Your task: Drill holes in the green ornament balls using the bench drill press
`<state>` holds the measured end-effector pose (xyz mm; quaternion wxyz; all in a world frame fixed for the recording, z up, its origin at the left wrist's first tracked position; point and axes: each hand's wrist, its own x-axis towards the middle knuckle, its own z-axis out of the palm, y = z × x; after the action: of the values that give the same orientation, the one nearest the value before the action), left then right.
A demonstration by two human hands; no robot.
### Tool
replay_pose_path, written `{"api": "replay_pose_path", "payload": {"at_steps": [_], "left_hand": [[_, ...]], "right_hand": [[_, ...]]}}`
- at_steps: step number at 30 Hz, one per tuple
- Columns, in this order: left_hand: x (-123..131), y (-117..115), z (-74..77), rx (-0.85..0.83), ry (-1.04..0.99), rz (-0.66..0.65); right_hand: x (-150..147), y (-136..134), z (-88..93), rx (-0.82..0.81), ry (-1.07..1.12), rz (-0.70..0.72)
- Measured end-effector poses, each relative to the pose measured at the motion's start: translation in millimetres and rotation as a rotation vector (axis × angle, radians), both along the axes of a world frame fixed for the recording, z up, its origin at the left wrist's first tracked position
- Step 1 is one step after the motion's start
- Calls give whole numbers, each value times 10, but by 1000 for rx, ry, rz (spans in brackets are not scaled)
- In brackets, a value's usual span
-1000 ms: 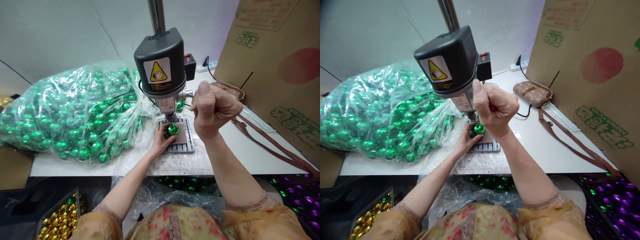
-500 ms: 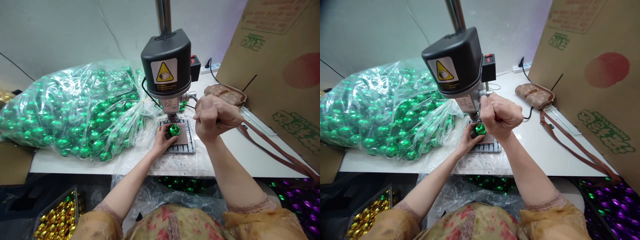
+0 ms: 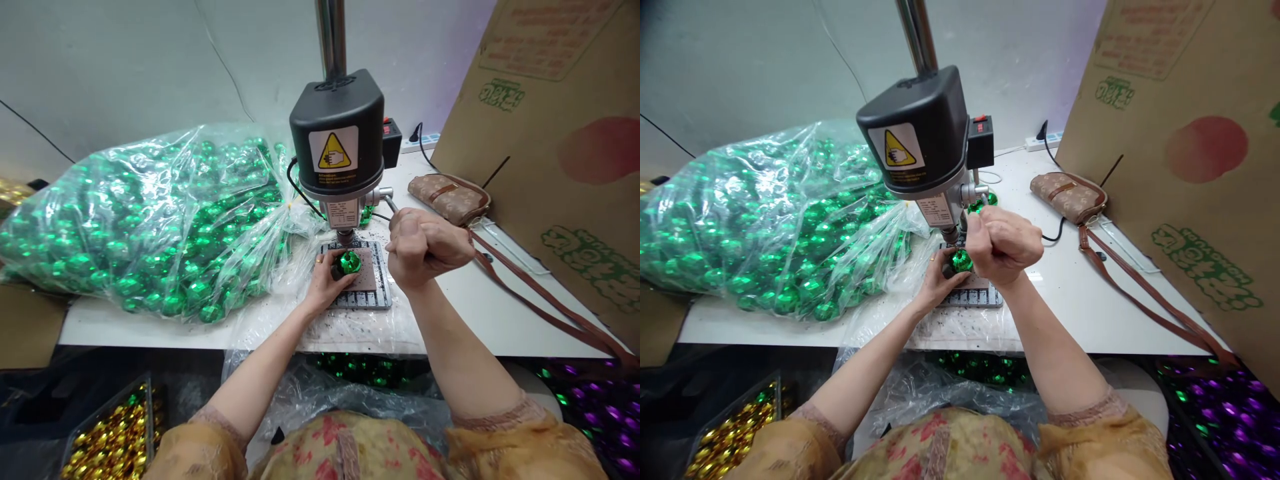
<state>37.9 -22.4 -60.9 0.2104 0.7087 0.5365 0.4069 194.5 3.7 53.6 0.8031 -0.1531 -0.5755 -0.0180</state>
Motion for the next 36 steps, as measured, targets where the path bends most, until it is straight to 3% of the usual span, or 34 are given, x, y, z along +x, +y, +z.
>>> {"api": "replay_pose_path", "payload": {"at_steps": [3,5,9,13,15,19,22,24,26,31,34,36], "left_hand": [[8,0,-9,5,-7,8],[14,17,-13,9,-8,10],[25,23,15,30,-21,33],[44,-294,66,115,-71,114],[54,-610,53,187,-60,0],[41,-1229,-80,222,262,-496],[-55,-1370,-150,154,435,-630],[-171,-1246,-119,136,383,-566],[-309,-955,-36,142,294,-394],[-604,190,159,3,216,118],[-698,783,163,-33,195,179],[-732,1041,118,-39,163,187]], "right_hand": [[-20,-42,27,133,96,68],[-31,-79,137,63,116,76],[-21,-72,525,-129,148,66],[12,56,785,-295,103,92],[23,99,806,-321,84,54],[27,118,764,-319,56,17],[22,131,739,-291,65,11],[18,136,733,-288,78,17],[14,128,733,-273,95,35],[3,70,743,-252,129,85],[0,50,748,-253,141,101],[-3,47,749,-256,142,107]]}}
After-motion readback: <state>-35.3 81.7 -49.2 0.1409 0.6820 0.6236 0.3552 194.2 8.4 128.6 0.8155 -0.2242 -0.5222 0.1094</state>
